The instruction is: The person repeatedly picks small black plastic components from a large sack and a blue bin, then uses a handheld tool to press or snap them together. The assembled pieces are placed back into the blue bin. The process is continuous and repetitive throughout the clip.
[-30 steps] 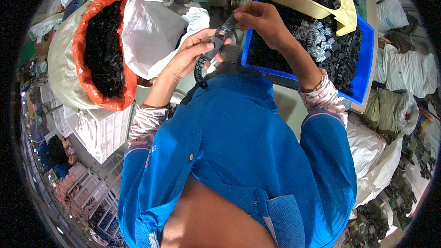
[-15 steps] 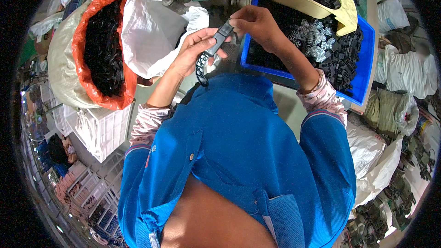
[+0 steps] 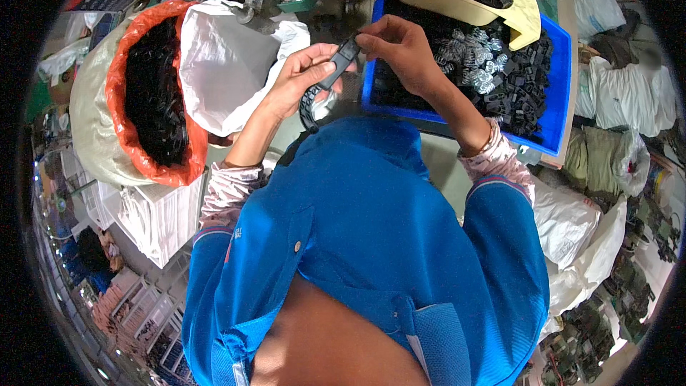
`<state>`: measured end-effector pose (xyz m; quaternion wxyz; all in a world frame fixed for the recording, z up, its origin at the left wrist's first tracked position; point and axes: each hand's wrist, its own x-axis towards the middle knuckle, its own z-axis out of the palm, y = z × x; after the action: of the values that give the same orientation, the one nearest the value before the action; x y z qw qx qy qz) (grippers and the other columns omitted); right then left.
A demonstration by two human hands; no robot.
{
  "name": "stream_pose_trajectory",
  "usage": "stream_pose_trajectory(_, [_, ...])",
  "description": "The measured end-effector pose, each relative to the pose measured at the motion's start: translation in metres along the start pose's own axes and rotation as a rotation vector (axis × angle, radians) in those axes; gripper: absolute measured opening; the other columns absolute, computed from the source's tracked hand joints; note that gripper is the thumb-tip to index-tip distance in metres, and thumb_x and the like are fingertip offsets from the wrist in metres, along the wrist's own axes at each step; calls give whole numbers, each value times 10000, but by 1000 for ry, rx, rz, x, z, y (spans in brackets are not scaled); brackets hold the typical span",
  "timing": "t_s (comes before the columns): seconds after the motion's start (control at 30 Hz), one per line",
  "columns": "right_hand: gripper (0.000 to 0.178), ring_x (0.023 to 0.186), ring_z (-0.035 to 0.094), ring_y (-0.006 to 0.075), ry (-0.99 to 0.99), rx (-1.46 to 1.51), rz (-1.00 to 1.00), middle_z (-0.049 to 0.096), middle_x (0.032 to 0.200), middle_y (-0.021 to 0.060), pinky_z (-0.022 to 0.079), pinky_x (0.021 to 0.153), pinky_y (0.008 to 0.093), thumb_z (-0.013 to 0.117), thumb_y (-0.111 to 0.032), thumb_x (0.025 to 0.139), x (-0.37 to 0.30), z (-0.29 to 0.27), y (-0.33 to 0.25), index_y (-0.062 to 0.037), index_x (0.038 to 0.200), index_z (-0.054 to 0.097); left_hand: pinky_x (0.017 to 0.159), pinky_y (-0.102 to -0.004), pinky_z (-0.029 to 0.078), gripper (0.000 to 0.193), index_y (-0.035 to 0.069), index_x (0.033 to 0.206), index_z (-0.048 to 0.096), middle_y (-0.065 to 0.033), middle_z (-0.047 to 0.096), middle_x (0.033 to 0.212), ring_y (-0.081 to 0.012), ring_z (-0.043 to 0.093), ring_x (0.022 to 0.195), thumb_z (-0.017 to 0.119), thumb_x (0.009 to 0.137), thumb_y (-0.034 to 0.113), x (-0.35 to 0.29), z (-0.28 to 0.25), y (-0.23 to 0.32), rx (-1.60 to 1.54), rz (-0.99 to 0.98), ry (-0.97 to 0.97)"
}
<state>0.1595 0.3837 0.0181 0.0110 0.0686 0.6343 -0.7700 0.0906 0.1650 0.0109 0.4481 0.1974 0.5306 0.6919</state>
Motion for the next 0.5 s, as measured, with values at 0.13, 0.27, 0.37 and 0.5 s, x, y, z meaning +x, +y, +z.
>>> stream_pose_trajectory(0.13, [176, 756, 611, 115, 33, 104, 26, 666, 869, 74, 496, 697, 253, 719, -116, 871, -4, -10, 8, 9, 965, 638, 505, -171, 445, 350, -4, 1229, 544, -103, 672, 1081, -105, 636, 746, 587, 956, 212, 9, 3, 1, 28, -16, -36])
stream_pose_trajectory(0.27, [152, 759, 603, 112, 61, 71, -17, 667, 871, 66, 492, 703, 250, 706, -115, 881, -10, -13, 9, 1, 954, 641, 517, -190, 462, 362, -4, 1259, 536, -95, 675, 1062, -116, 651, 782, 586, 957, 190, 20, 10, 1, 81, -24, -47])
stream_pose_trajectory(0.37, [152, 770, 587, 85, 70, -65, -23, 661, 873, 33, 460, 696, 231, 669, -128, 909, -17, -14, 1, -6, 993, 637, 563, -230, 512, 385, -6, 1286, 529, -93, 679, 1020, -134, 663, 815, 612, 941, 141, 27, 17, 1, 108, 14, -13])
stream_pose_trajectory(0.5, [216, 804, 589, 78, 119, -64, -32, 650, 906, 10, 445, 710, 221, 642, -153, 929, -26, -11, 1, 8, 1074, 632, 597, -257, 527, 331, -6, 1137, 548, -94, 691, 917, -134, 657, 692, 698, 883, 145, 38, 29, -8, 358, 119, 164])
